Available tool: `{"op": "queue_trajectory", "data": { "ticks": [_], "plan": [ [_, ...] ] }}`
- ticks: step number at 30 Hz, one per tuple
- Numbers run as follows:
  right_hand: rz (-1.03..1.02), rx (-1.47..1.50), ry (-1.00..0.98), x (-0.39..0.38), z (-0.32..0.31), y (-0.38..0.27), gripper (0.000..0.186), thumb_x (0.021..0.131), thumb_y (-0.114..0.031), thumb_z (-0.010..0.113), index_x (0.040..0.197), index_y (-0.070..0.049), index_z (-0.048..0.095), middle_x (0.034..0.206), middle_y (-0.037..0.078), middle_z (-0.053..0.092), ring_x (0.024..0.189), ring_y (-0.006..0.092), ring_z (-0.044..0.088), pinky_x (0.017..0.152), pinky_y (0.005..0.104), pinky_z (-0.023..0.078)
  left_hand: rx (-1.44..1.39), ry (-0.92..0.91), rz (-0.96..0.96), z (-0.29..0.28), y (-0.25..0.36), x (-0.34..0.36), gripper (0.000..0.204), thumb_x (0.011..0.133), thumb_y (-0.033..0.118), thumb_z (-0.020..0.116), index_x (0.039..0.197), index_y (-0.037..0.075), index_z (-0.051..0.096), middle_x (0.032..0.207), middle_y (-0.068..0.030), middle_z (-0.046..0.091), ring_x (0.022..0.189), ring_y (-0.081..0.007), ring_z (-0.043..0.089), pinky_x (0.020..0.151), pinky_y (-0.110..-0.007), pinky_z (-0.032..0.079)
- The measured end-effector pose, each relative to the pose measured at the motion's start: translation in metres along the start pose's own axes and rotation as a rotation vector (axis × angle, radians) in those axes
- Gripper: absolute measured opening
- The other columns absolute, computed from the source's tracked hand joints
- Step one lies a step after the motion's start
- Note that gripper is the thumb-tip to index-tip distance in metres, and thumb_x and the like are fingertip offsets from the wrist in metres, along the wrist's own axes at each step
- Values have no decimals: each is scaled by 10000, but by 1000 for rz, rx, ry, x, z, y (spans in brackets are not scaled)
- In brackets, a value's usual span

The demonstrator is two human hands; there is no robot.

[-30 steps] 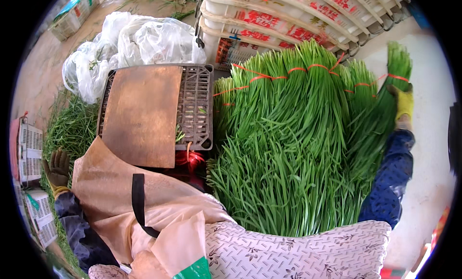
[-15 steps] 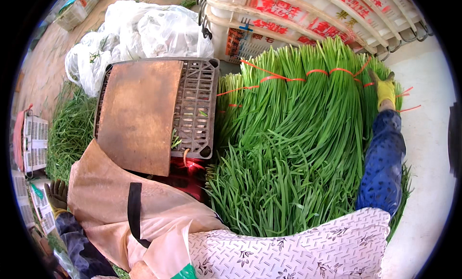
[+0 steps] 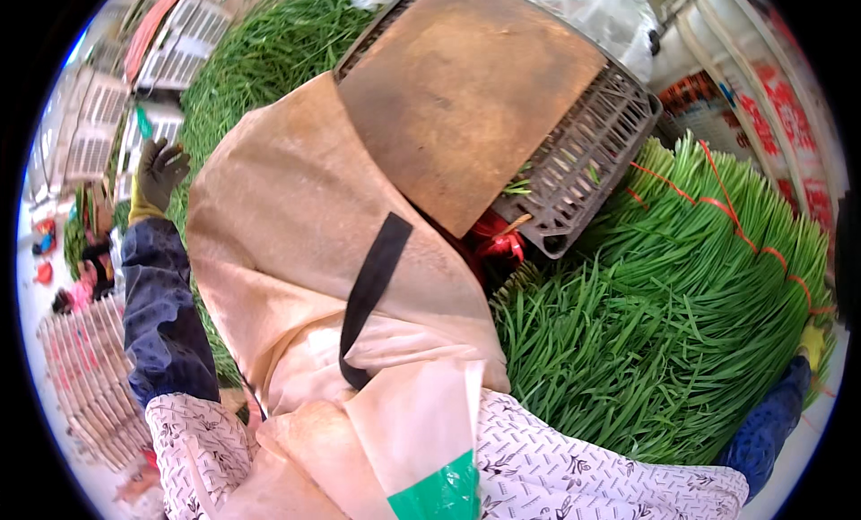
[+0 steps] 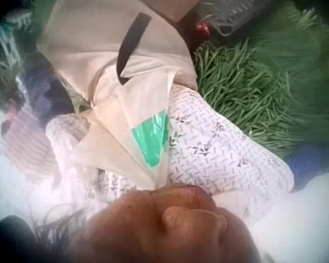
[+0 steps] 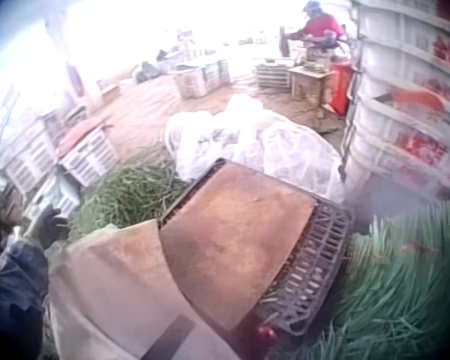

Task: The person sorts and bundles green stalks, possibly chives or green onions, by pulling them from a bag and securing them with red ties before placing the bundles on a stack.

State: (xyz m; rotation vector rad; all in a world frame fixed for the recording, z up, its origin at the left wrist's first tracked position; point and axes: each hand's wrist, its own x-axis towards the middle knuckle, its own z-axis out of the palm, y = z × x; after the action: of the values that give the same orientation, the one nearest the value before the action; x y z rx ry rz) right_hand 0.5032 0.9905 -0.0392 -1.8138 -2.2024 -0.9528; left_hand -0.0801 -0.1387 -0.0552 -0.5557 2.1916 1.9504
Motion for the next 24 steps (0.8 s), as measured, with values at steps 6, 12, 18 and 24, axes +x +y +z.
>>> {"op": "queue_trajectory", "data": {
  "ticks": [6, 12, 18, 24],
  "plan": [
    [-238, 984, 167, -93, -200, -122, 559, 938, -512, 391, 1208, -73, 605, 1223, 172, 562, 1117, 282, 535, 907, 399, 419, 97, 113, 78, -23, -7, -12, 523, 934, 422, 512, 1293, 49, 435, 1141, -148, 602, 999, -289, 628, 847, -393, 524],
    [-583, 1075, -1440, -352, -372, -265, 351, 893, -263, 545, 1109, -2, 636, 933, 93, 687, 711, 150, 660, 608, 236, 497, 152, -60, 134, -32, -23, -16, 539, 941, 436, 492, 1349, 85, 456, 1165, -126, 606, 1019, -244, 612, 901, -366, 482],
    [-1181, 735, -973, -474, -291, -294, 276, 827, -242, 627, 1084, -146, 644, 1011, 216, 620, 817, 324, 646, 717, 406, 517, 216, -184, 219, -29, -27, -27, 537, 979, 402, 425, 1389, 56, 406, 1158, -115, 618, 1012, -217, 623, 927, -360, 474],
    [-423, 965, -1336, -511, -282, -332, 279, 882, -289, 602, 846, -14, 629, 585, 104, 533, 534, 231, 606, 512, 344, 482, 178, -328, 286, -14, -5, -31, 545, 1002, 361, 377, 1392, -20, 357, 1153, -131, 608, 1072, -218, 586, 984, -339, 419]
  ]
}}
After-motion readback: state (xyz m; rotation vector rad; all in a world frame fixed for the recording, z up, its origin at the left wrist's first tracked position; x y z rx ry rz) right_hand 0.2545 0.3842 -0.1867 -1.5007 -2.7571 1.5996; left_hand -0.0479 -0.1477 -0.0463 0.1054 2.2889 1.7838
